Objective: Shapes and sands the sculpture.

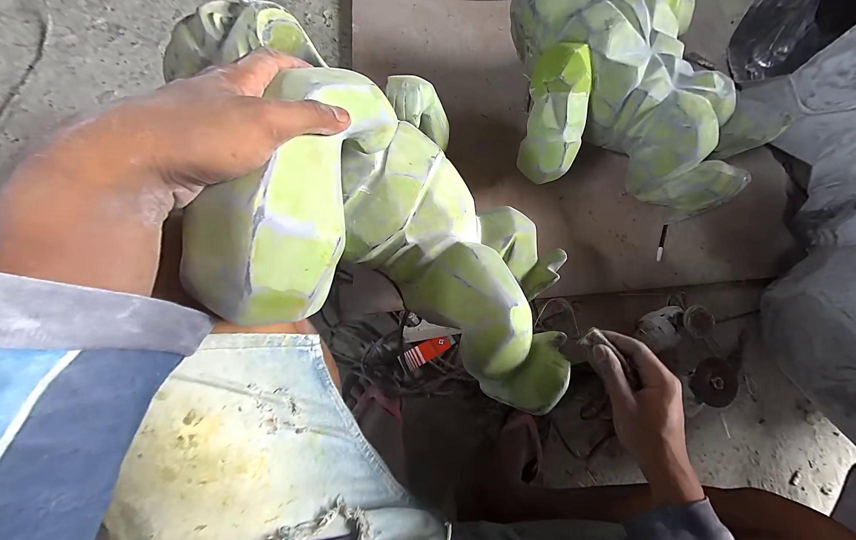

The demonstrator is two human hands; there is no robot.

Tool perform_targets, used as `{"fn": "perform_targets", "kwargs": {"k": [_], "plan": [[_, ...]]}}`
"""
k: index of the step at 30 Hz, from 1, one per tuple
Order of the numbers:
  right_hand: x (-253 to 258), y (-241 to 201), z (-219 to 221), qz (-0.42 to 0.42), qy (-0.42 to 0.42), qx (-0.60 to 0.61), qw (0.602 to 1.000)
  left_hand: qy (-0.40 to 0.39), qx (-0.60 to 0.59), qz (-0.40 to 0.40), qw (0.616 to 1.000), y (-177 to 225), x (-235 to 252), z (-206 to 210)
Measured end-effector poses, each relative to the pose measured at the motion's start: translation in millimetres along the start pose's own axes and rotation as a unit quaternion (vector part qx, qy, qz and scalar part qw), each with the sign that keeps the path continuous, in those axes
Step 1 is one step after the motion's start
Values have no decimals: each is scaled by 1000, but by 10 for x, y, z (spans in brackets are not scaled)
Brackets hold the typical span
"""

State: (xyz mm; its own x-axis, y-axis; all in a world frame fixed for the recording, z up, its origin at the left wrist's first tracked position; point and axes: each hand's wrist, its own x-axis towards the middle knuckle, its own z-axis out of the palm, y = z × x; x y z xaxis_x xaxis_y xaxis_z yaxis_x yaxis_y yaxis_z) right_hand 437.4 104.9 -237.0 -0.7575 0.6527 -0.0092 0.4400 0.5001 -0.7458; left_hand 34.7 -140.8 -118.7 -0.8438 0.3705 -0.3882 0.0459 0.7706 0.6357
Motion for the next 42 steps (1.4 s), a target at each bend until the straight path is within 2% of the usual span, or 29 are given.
{"fn": "perform_targets", "kwargs": {"k": [2,6,11,17,23,28,33,38,42], "plan": [[65,35,38,-14,9,5,1000,2,-2,-3,1000,4,-21,1],[58,86,178,-67,-32,26,997,-2,-21,1,1000,-54,11,-5],[-34,203,-58,-32,-215,199,956,3,-31,0,1000,-81,-3,10],[98,184,148,-46,-216,196,955,13,-13,2,1000,-169,100,-5],[116,297,61,-58,-240,236,940,21,-9,5,1000,-220,187,-27],[155,312,21,-42,-273,239,931,-7,-3,17,1000,-307,303,-62],[269,300,128,-70,-274,252,925,10,-2,-3,1000,-192,165,-17],[191,374,7,-46,-288,274,917,13,-7,-15,1000,-70,31,31],[278,330,185,-77,-275,259,923,17,6,-34,999,11,-46,36]]}}
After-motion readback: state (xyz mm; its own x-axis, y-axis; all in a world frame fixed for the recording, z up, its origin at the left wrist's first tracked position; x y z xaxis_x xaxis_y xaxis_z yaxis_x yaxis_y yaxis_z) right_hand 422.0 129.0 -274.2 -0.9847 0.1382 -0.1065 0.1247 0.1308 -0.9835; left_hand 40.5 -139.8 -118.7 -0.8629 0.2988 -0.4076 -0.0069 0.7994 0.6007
